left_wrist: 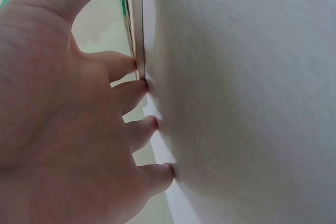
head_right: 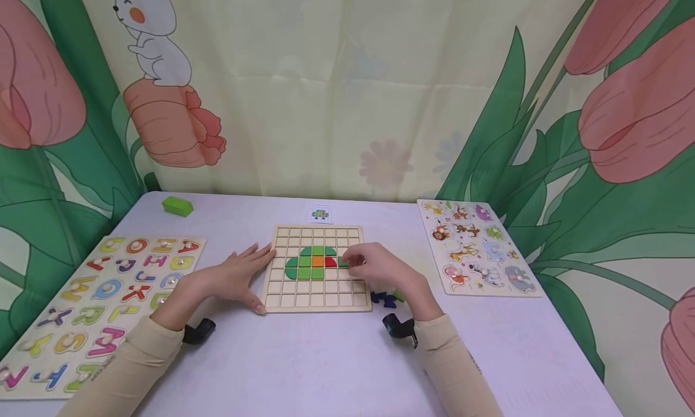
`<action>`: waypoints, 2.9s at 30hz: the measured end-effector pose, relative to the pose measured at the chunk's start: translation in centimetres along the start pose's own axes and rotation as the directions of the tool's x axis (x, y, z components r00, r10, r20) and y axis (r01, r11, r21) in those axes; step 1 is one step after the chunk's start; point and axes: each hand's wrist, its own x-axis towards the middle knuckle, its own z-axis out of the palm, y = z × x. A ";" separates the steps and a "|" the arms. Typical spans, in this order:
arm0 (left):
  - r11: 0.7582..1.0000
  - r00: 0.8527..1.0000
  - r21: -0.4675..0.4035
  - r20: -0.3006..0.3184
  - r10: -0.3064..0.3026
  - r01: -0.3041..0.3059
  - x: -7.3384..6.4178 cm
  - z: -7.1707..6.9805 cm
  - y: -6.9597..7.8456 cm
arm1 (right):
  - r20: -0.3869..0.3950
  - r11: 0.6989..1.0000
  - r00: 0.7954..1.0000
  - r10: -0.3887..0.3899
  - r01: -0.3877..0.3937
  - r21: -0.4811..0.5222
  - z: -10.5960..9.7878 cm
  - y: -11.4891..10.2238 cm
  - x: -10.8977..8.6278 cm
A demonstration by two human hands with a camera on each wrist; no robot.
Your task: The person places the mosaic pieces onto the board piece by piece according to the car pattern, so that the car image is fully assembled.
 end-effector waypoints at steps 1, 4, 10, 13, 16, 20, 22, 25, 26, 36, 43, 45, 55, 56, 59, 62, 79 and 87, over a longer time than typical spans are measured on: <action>1.000 1.000 0.000 -0.002 0.001 -0.001 0.0 0.0 0.0 | 0.008 1.000 1.000 0.006 -0.006 0.001 -0.2 0.1 -0.1; 1.000 1.000 0.001 -0.005 0.002 -0.002 0.0 0.1 0.0 | 0.023 1.000 1.000 -0.001 0.001 0.003 -0.9 0.5 -0.6; 1.000 1.000 0.001 -0.009 0.000 0.000 0.1 0.2 0.0 | 0.053 1.000 0.999 0.001 -0.001 0.000 -1.9 1.9 -1.3; 1.000 1.000 0.001 -0.009 -0.002 0.002 0.1 0.2 -0.1 | 0.060 1.000 0.998 0.005 -0.005 -0.001 -2.3 2.5 -1.6; 1.000 1.000 0.003 -0.007 -0.006 0.006 0.0 0.1 -0.1 | 0.065 1.000 0.998 -0.002 0.002 0.002 -2.7 3.0 -1.7; 1.000 1.000 0.000 -0.004 -0.004 0.004 0.0 0.2 -0.1 | 0.091 0.999 0.996 0.015 -0.018 0.035 -3.0 3.5 -2.1; 1.000 1.000 -0.002 0.000 -0.005 0.005 0.0 0.2 -0.1 | 0.110 0.998 0.993 0.034 -0.040 0.054 -3.0 3.8 -2.4; 1.000 1.000 -0.002 0.001 -0.002 0.002 0.0 0.1 0.0 | 0.126 0.995 0.990 0.063 -0.072 0.067 -3.1 4.3 -2.8; 1.000 1.000 0.000 0.003 -0.003 0.003 0.0 0.1 0.0 | 0.128 0.995 0.990 0.066 -0.075 0.064 -3.1 4.5 -3.0; 1.000 1.000 0.004 0.006 -0.014 0.014 0.0 -0.1 0.1 | 0.138 0.993 0.986 0.098 -0.106 0.054 -3.4 5.7 -4.3; 1.000 1.000 0.011 0.001 -0.010 0.010 0.1 0.1 0.1 | 0.156 0.994 0.984 0.089 -0.097 0.046 -3.3 6.3 -4.9; 1.000 1.000 0.010 -0.003 -0.009 0.009 0.1 0.2 0.0 | 0.155 0.995 0.985 0.079 -0.087 0.045 -3.2 6.4 -4.9; 1.000 1.000 0.015 -0.002 -0.009 0.009 0.2 0.2 0.0 | 0.160 0.997 0.984 0.073 -0.078 0.025 -3.0 6.4 -5.0; 1.000 1.000 0.015 -0.003 -0.008 0.008 0.2 0.2 0.0 | 0.158 0.996 0.984 0.080 -0.085 0.022 -3.0 6.4 -4.9; 1.000 1.000 0.011 -0.004 -0.007 0.007 0.2 0.3 -0.1 | 0.124 0.993 0.986 0.114 -0.117 0.019 -2.8 6.6 -4.7; 1.000 1.000 0.002 -0.004 -0.009 0.009 0.2 0.4 -0.2 | 0.048 0.990 0.989 0.137 -0.139 0.020 -2.6 6.8 -4.3; 1.000 1.000 0.006 -0.005 0.006 -0.006 -0.1 -0.1 0.2 | -0.115 0.986 0.981 0.157 -0.163 -0.046 -2.1 6.8 -3.7; 1.000 1.000 0.002 -0.005 0.002 -0.002 -0.1 0.1 0.1 | -0.144 0.980 0.977 0.160 -0.174 -0.096 -1.6 6.5 -3.3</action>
